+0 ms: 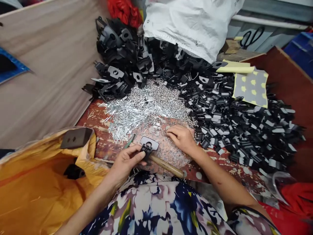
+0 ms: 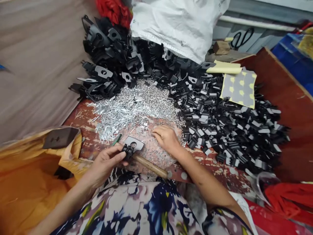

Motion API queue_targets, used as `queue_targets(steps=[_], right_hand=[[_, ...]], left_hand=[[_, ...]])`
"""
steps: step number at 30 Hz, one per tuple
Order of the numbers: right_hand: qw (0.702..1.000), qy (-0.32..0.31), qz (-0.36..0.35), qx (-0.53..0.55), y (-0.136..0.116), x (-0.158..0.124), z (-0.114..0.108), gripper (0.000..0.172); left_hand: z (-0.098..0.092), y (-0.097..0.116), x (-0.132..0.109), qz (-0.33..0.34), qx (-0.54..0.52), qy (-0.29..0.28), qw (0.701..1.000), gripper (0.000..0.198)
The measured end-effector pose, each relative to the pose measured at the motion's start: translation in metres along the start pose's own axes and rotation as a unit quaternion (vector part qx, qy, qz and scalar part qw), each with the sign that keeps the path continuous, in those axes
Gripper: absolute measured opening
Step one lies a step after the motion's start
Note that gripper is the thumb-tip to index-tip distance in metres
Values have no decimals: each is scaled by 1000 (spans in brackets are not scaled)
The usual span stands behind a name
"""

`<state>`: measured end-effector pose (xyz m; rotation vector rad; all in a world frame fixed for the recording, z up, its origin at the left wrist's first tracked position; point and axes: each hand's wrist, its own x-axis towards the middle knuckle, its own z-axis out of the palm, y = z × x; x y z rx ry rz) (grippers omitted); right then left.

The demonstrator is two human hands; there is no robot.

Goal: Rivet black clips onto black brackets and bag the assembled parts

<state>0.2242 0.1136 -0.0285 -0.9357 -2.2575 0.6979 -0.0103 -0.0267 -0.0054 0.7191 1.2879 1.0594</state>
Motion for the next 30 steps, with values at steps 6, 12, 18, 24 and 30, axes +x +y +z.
queue_targets(steps=[6, 12, 18, 24, 30], right_hand=[[897, 64, 196, 390, -35, -15, 13, 9], [967, 58, 145, 202, -74, -24, 22, 11], [999, 11, 12, 33, -96, -28, 30, 19], [992, -120, -13, 43, -87, -7, 35, 21], [947, -171, -178, -204, -55, 56, 47, 29]], left_hand=[[14, 6, 10, 304, 322, 48, 895, 6], [22, 21, 8, 383, 454, 55, 803, 13], [15, 15, 0, 340, 465, 67, 815, 23], [-2, 9, -8, 274, 384, 108, 875, 26], [-27, 7, -13, 127, 87, 132, 979, 33]])
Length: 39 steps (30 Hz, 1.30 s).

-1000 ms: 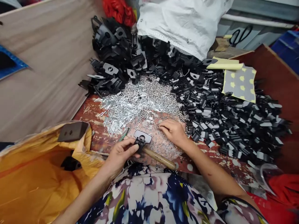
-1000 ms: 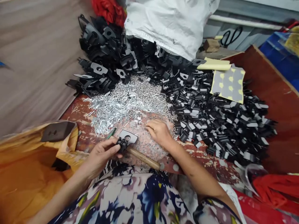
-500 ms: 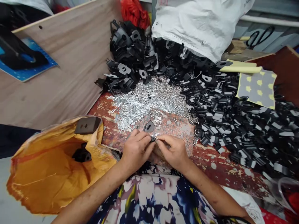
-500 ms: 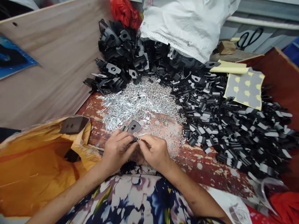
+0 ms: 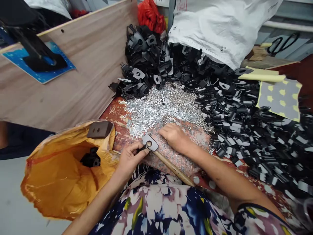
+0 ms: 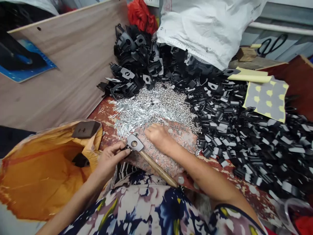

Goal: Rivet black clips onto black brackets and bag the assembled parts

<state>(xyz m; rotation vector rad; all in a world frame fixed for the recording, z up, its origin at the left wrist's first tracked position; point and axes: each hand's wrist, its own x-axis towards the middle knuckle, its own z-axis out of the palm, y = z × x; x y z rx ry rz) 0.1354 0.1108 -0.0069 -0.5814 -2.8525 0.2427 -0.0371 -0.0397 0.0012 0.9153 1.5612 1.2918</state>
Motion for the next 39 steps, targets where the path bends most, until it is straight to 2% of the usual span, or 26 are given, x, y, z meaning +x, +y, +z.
queue_targets(steps=[3, 5, 8, 11, 12, 14, 16, 18, 21, 25, 30, 35, 39], right_hand=[[989, -48, -121, -75, 8, 22, 8, 30], [985, -43, -145, -79, 10, 28, 10, 30], [994, -19, -105, -36, 15, 25, 7, 29], [994, 58, -3, 90, 14, 14, -7, 23], [983, 92, 37, 154, 9, 10, -13, 18], [940, 149, 97, 291, -8, 3, -25, 10], [900, 179, 108, 383, -31, -2, -33, 6], [888, 195, 85, 409, -51, -2, -34, 7], [907, 204, 59, 365, -66, 1, -29, 9], [937, 209, 52, 275, -70, -1, -26, 13], [971, 173, -20, 164, -80, -7, -23, 19], [982, 155, -33, 102, -86, -5, -11, 18], [974, 202, -62, 86, -78, -8, -15, 19]], left_hand=[[-4, -6, 0, -100, -140, -10, 985, 28], [-5, -10, 1, -126, -199, -9, 972, 27], [-6, -11, 4, -133, -262, -3, 956, 27], [-7, -7, 6, -130, -317, 12, 939, 26], [-7, -5, 6, -131, -331, 20, 934, 27], [-4, -3, 7, -137, -345, 27, 928, 30], [0, -1, 8, -141, -345, 16, 928, 32], [5, 0, 8, -137, -347, -2, 928, 33], [11, 0, 7, -125, -365, -11, 923, 31], [12, -3, 4, -123, -382, -8, 916, 28], [15, -7, 1, -126, -390, 3, 912, 27], [21, -7, -1, -118, -396, 28, 910, 29], [12, -7, -5, -139, -415, -9, 899, 27]])
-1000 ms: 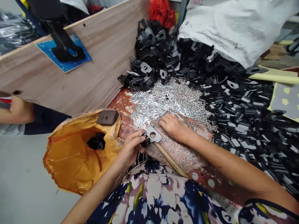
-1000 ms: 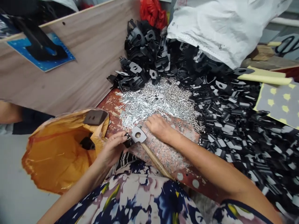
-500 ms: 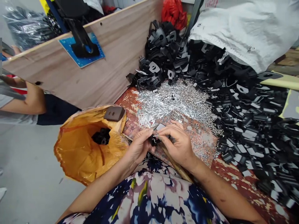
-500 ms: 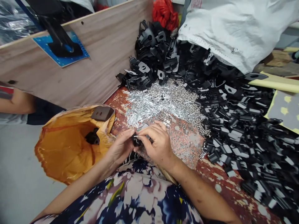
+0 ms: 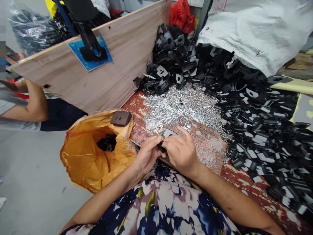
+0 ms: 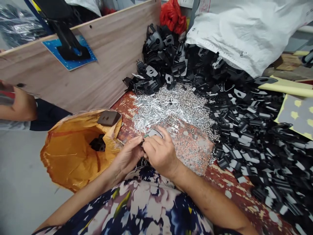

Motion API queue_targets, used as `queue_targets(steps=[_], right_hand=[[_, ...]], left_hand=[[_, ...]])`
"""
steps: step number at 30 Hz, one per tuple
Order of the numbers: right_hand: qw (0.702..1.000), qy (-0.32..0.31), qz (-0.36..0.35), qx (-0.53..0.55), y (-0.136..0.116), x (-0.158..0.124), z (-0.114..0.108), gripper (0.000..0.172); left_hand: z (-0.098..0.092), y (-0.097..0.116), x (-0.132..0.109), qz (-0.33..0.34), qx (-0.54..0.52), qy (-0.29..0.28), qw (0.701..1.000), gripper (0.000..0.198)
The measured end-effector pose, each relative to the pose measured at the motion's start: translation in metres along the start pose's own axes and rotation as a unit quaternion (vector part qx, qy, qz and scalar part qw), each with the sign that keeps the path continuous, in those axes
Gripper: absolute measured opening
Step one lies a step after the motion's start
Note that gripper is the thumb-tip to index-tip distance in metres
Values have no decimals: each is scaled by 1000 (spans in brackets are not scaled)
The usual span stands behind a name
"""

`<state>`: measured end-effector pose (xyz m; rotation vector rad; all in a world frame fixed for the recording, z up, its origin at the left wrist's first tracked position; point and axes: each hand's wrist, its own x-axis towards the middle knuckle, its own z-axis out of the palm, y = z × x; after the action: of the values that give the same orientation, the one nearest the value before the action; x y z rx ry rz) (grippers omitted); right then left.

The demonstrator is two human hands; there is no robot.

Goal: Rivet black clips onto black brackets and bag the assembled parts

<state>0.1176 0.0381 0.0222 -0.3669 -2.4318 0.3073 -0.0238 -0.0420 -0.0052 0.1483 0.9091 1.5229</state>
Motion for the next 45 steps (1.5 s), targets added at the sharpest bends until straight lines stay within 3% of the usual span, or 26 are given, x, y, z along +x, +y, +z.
queue_targets(steps=[3, 5, 7, 9, 11, 12, 15, 19, 21, 22, 25, 28, 32, 34, 37, 40, 42, 45], right_hand=[[999, 50, 20, 7, 0, -2, -8, 21], [999, 44, 17, 2, -2, -4, -8, 21], [1000, -3, 11, 8, -3, -9, -5, 22], [996, -71, 43, 17, -1, -19, -2, 17], [985, -137, 107, -22, 4, -35, -3, 6], [975, -167, 136, -56, 6, -44, -5, 13], [944, -254, 179, -110, 11, -68, -13, 23], [913, -310, 249, -95, 12, -78, -20, 5], [900, -315, 275, -122, 11, -78, -20, 2], [900, -314, 271, -132, 10, -77, -20, 9], [920, -305, 208, -132, 5, -77, -15, 24], [923, -306, 192, -136, 3, -78, -9, 20], [909, -326, 246, -90, 10, -80, -14, 12], [924, -304, 224, -60, 13, -80, -26, 26], [967, -208, 141, -42, 9, -77, -45, 50], [986, -127, 102, -32, 0, -74, -52, 64], [988, -119, 90, -39, -4, -74, -45, 64], [981, -166, 74, -67, -5, -76, -31, 56]], left_hand=[[-8, 3, -10, -28, -20, -8, 999, 38], [-11, 3, -20, 6, 36, -20, 999, 45], [-15, 5, -31, 92, 168, -16, 981, 54], [-23, 12, -41, 167, 323, 24, 931, 51], [-36, 21, -49, 180, 422, 74, 886, 36], [-44, 24, -52, 168, 442, 90, 877, 33], [-66, 23, -50, 123, 436, 94, 886, 40], [-78, -4, -31, 121, 428, 80, 892, 42], [-79, -16, -21, 135, 437, 81, 886, 38], [-79, -19, -18, 142, 442, 81, 882, 36], [-78, -21, -15, 153, 448, 86, 876, 33], [-78, -19, -16, 158, 450, 96, 874, 35], [-80, -19, -13, 166, 454, 107, 869, 42], [-81, -21, -11, 175, 458, 112, 864, 45], [-84, -24, -9, 188, 462, 122, 858, 46], [-87, -25, -7, 196, 464, 130, 854, 45], [-87, -25, -6, 200, 465, 134, 852, 45], [-87, -24, -5, 204, 470, 136, 848, 44]])
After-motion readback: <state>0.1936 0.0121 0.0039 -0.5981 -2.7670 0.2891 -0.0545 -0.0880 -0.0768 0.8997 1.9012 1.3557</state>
